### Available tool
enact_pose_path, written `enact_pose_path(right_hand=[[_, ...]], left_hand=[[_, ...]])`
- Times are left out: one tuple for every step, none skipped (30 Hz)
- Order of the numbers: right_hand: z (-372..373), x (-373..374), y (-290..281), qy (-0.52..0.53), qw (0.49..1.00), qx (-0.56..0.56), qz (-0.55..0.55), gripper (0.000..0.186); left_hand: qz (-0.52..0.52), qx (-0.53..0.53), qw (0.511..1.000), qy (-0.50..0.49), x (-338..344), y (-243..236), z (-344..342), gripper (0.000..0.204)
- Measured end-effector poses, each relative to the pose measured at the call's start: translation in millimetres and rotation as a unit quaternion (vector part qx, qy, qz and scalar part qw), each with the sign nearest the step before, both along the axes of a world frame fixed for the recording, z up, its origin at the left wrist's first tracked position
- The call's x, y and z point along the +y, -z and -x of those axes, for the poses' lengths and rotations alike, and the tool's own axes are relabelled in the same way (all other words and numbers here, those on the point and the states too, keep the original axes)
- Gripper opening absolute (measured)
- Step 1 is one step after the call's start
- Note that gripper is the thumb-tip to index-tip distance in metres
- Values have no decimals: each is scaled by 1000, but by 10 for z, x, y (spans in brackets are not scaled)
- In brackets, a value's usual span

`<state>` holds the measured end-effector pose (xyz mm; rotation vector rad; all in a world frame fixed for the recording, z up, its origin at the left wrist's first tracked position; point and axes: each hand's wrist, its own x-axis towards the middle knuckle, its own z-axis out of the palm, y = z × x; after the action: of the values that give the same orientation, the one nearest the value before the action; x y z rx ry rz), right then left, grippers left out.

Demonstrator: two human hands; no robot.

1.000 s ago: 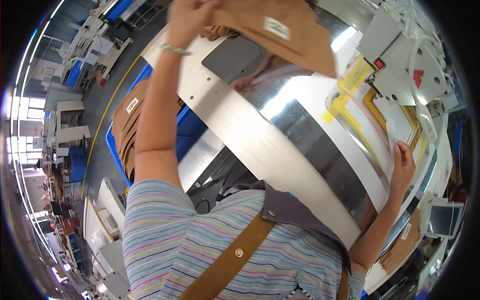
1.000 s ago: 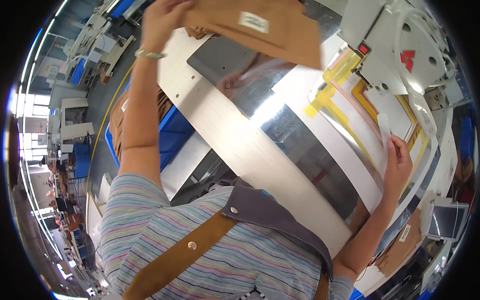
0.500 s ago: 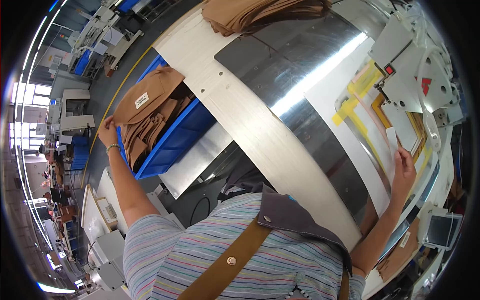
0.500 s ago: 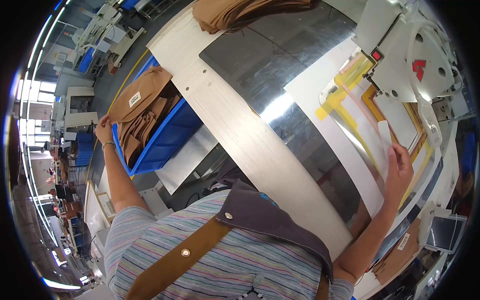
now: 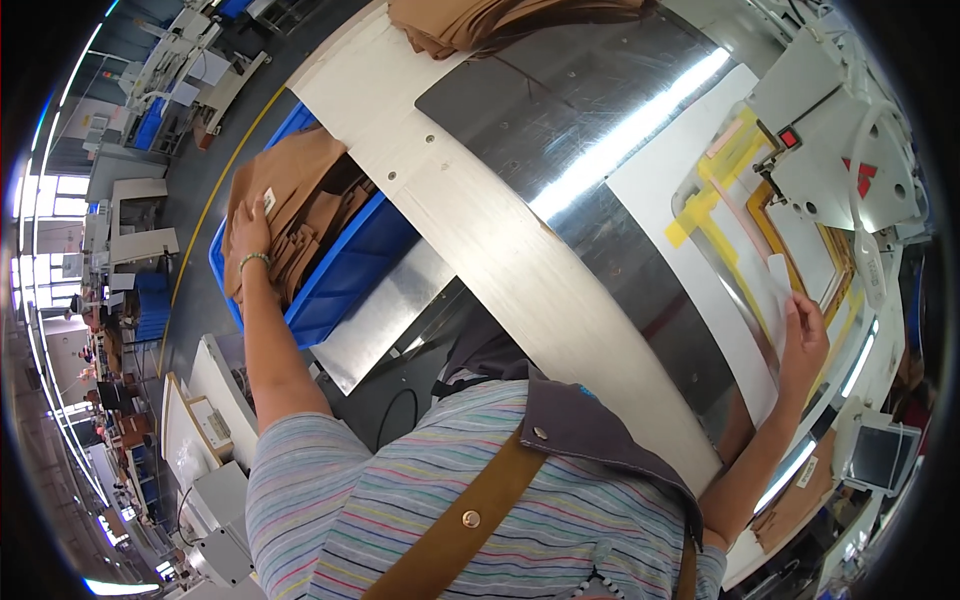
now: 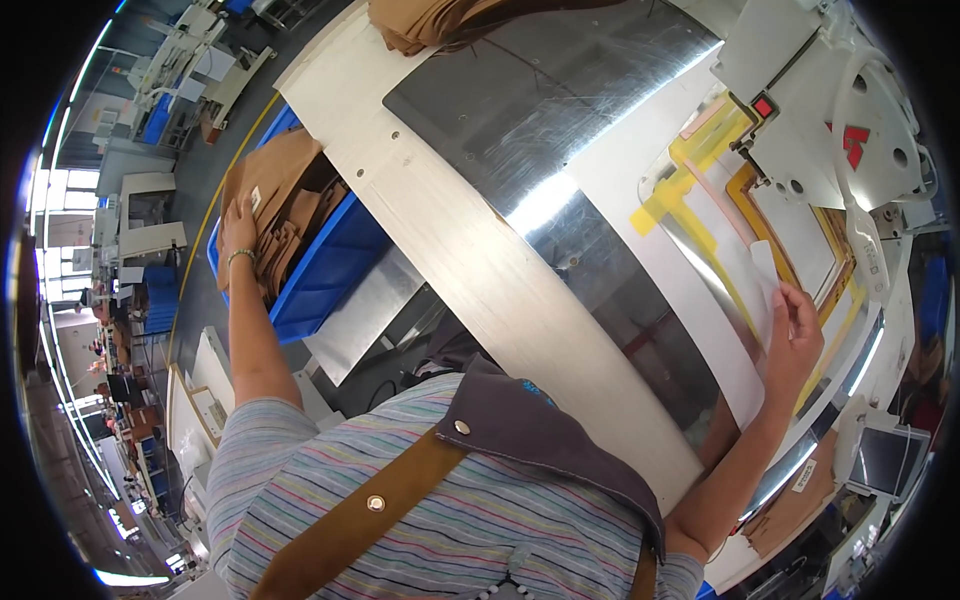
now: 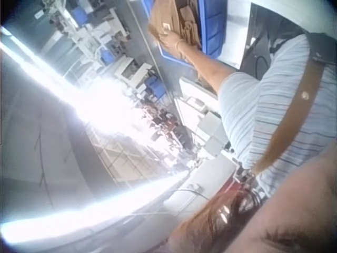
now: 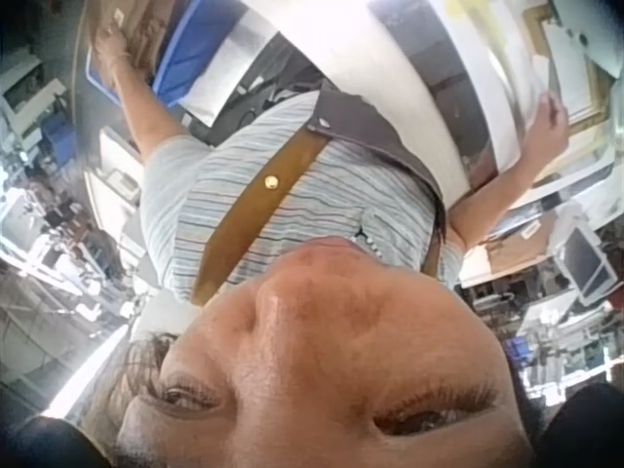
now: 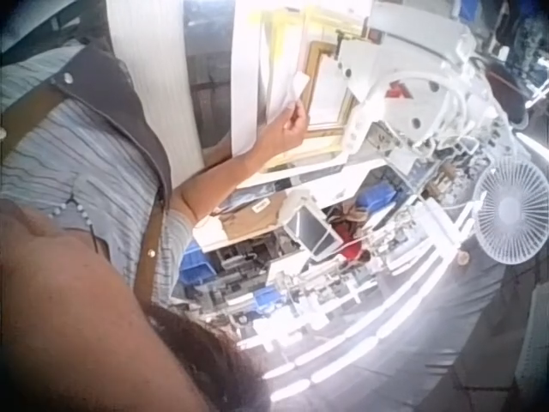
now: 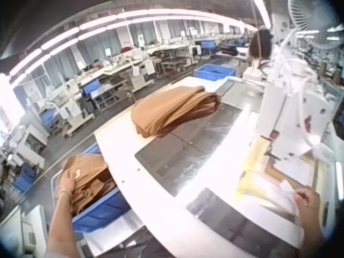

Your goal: Sewing a small leather label onto a larger leather panel using an industrial sewing machine.

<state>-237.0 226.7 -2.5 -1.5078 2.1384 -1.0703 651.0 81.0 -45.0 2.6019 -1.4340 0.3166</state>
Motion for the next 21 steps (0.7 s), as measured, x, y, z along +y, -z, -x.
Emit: enact_pose_path(right_hand=[[1,4,7,1,1000,1,1,21],[-1,5,11,-7,1000,-22,-1,21],[-10,0,13,2,1000,1,1,21],[-26,1,9,-1,1000,13,-4,21],[-49,2,-3,-3,1000,8,-11,21],[-80,2,-21,3,1000,21,-13,21],[-110,1,-51,-7,999,34,-12,21],[-138,0,-88,-15,999,49,-11,20],[-162,-3,-132,-6,999,49,-15,20],[-176,-11,-180,-14,1000,25,-9,20],[-182,4,-241,-12,1000,-17,-10,19],[-164,19,-313,-16,1000,-12,-13,19],[-130,31,-379,-19,999,-43,-18,19],[-76,47,-444,-25,999,-22,-19,20],[-17,56,-486,-51,998,-27,-3,20],[61,53,-510,-31,999,-4,-11,20],[147,49,-534,-43,999,4,0,20],[242,76,-560,-9,1000,23,-14,21],[343,102,-584,-22,1000,20,10,22],[452,117,-603,34,999,34,-23,22],[566,113,-614,43,999,31,-3,25]], left_hand=[[3,69,993,-96,-21,41,-74,84],[-7,132,983,-125,25,48,-207,98],[-24,146,982,-120,3,99,-340,98],[-30,164,977,-135,2,140,-505,104],[-34,169,971,-163,-12,205,-670,110],[-6,184,974,-135,-20,303,-821,116],[-7,192,976,-105,-48,365,-991,116],[-38,201,968,-145,-88,404,-1162,117],[-70,209,958,-181,-190,479,-1280,118],[-56,271,952,-131,-154,453,-1429,100],[-46,383,918,-90,-268,374,-1553,102],[-44,374,907,-186,-362,368,-1587,113],[-82,332,927,-156,-416,301,-1615,109],[-94,267,939,-198,-519,187,-1619,105],[-191,175,947,-191,-661,30,-1601,100],[-203,64,971,-113,-792,-30,-1513,87],[-149,35,988,15,-796,-45,-1425,75],[-51,93,991,85,-870,-58,-1321,70],[11,243,970,1,-888,-70,-1237,76],[-31,283,958,-39,-929,-65,-1161,85],[-16,433,882,-183,-911,-15,-1095,87]])
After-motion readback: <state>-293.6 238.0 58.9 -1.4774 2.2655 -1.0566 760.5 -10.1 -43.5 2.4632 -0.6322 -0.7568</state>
